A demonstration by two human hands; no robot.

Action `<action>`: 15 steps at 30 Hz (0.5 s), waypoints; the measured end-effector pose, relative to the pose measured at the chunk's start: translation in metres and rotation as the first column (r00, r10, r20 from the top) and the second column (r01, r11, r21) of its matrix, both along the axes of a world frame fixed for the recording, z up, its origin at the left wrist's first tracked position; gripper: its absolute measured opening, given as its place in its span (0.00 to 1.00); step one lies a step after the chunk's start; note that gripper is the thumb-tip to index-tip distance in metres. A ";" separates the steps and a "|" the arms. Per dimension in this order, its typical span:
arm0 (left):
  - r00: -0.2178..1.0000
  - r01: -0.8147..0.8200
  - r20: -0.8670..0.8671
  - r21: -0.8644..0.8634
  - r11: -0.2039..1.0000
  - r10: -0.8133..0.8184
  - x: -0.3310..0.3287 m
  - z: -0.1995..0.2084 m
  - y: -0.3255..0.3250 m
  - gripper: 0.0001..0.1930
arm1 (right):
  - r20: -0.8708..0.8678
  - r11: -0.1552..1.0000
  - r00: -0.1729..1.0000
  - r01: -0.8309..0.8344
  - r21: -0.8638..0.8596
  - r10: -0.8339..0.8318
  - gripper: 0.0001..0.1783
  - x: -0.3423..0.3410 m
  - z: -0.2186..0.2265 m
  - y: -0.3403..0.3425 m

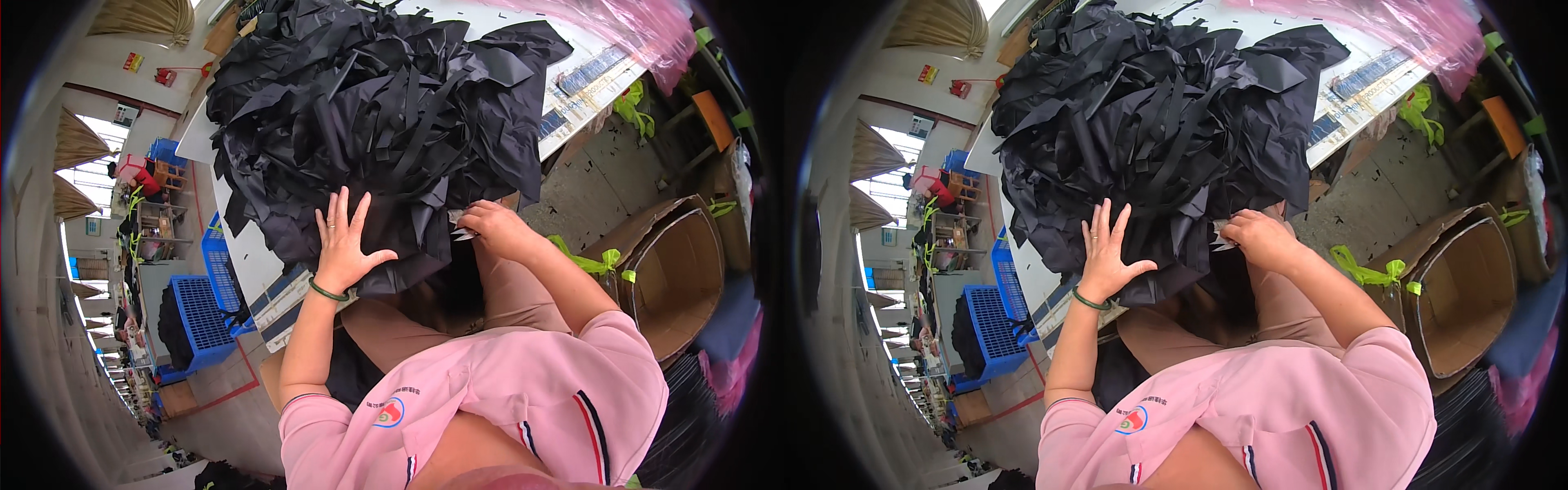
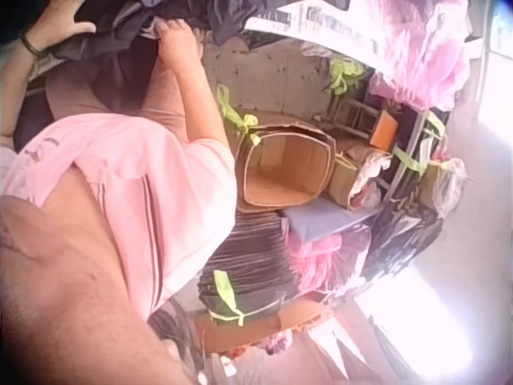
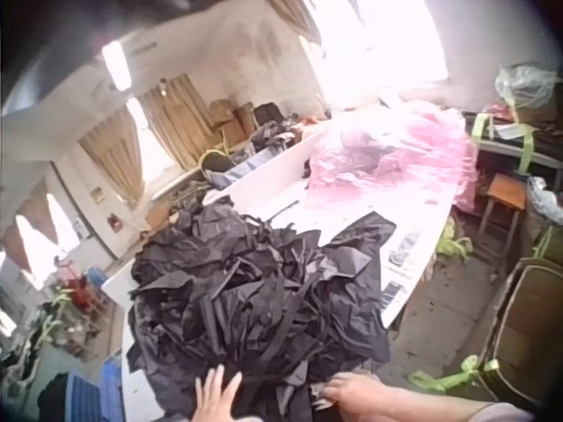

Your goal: The person sits on the floor and uses scissors to trim the edges of black fabric pieces. They handle the fabric one piece at a time, cutting small sections and placing the finished items into a pile on the table.

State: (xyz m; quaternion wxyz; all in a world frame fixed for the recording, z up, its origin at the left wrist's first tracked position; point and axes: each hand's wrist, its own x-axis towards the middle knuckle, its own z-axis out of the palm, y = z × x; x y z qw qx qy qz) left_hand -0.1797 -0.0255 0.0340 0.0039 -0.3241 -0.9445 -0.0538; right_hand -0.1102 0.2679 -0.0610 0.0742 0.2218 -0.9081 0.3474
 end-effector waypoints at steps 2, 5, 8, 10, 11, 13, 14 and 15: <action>1.000 0.005 0.013 -0.077 0.997 -0.004 0.001 -0.014 0.000 0.57 | 0.088 0.997 0.994 0.066 0.029 -0.068 0.13 0.010 0.013 0.032; 1.000 -0.003 0.011 -0.187 0.982 0.005 -0.019 -0.047 -0.002 0.58 | 0.157 0.908 0.903 0.413 -0.071 -0.399 0.10 -0.003 0.026 0.064; 0.995 -0.001 0.102 -0.037 0.999 0.005 -0.037 -0.069 0.003 0.56 | 0.327 0.681 0.812 0.584 -0.441 -0.484 0.11 -0.056 0.026 0.092; 0.979 0.053 0.200 -0.012 0.999 -0.049 -0.046 -0.075 0.010 0.53 | 0.241 0.617 0.803 0.579 -0.532 -0.545 0.14 -0.103 0.015 0.109; 0.969 0.075 0.235 -0.007 0.997 -0.071 -0.049 -0.077 0.013 0.52 | 0.189 0.610 0.803 0.561 -0.560 -0.565 0.16 -0.126 0.013 0.113; 0.967 0.080 0.243 -0.016 0.997 -0.073 -0.049 -0.081 0.008 0.49 | 0.463 0.512 0.797 0.604 -0.611 -0.387 0.20 -0.162 0.034 0.104; 0.972 0.087 0.222 -0.017 0.996 -0.081 -0.050 -0.081 0.009 0.48 | 0.502 0.513 0.782 0.622 -0.592 -0.369 0.20 -0.180 0.034 0.105; 0.980 0.097 0.176 -0.014 0.995 -0.093 -0.051 -0.077 0.011 0.46 | 0.542 0.513 0.762 0.643 -0.568 -0.355 0.20 -0.198 0.028 0.108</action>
